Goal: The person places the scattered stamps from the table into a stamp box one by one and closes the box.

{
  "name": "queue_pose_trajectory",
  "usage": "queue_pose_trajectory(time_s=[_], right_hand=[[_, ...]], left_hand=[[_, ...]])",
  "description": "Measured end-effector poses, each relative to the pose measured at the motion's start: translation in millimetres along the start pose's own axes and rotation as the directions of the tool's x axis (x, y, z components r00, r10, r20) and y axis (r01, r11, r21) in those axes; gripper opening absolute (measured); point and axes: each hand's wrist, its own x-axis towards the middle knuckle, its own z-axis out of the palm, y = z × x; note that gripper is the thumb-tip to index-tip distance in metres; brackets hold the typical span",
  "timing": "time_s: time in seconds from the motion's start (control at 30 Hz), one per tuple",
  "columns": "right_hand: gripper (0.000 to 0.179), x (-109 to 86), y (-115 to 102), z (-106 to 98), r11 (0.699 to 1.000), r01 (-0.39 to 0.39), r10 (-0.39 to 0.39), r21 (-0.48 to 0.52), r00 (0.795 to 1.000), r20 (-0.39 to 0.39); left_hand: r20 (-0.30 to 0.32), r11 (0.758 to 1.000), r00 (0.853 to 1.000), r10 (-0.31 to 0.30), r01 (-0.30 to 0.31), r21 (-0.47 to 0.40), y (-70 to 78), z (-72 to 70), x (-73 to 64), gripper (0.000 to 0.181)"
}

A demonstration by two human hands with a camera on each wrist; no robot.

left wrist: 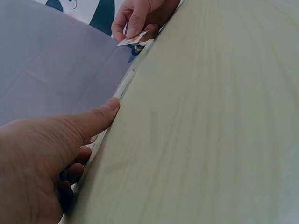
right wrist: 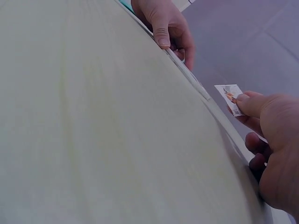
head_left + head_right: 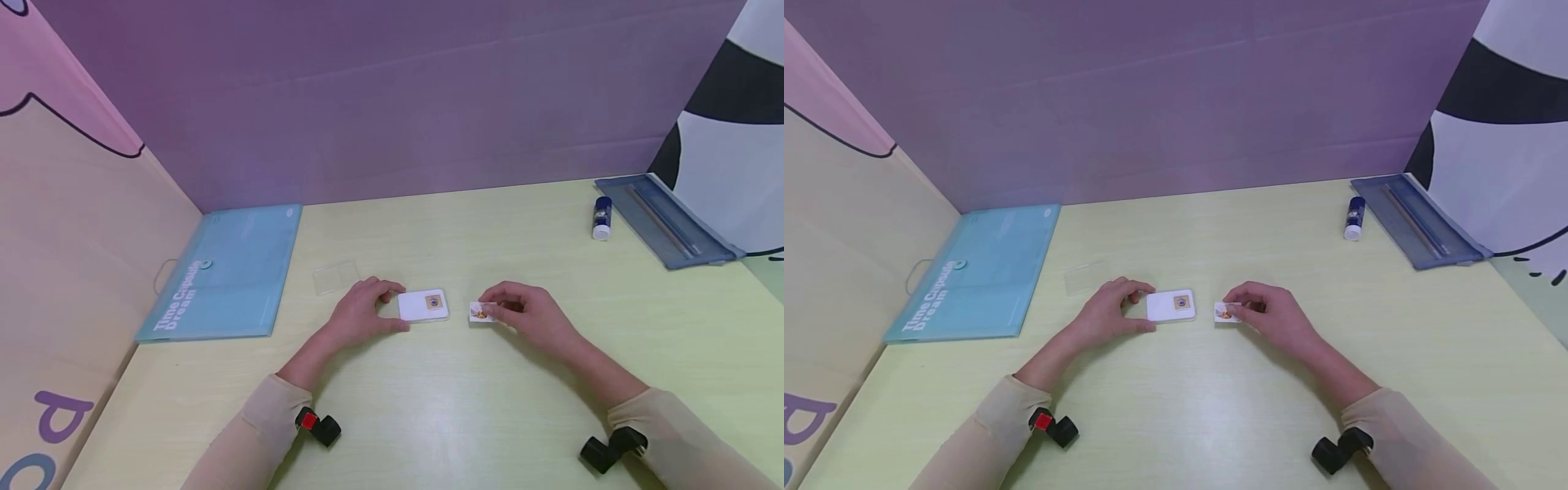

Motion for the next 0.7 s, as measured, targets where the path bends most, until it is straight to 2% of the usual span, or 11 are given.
queue_pose_trajectory(time_s=[0.13, 0.7], right_hand=[[0.015, 3.2, -1.1, 2.5, 0.999, 0.023, -0.023, 0.031, 1.0, -0.014], [0.019, 19.3, -8.4, 16.6, 0.996, 0.014, -0.012, 0.088, 1.0, -0.023]], left_hand=[[0.001, 1.0, 1.0, -0.011, 0.011, 0.004, 0.5, 0.7, 0.7, 0.063], [-0.007, 1.0, 1.0, -0.015, 0.015, -0.002, -0.7, 2.5, 1.5, 0.062]])
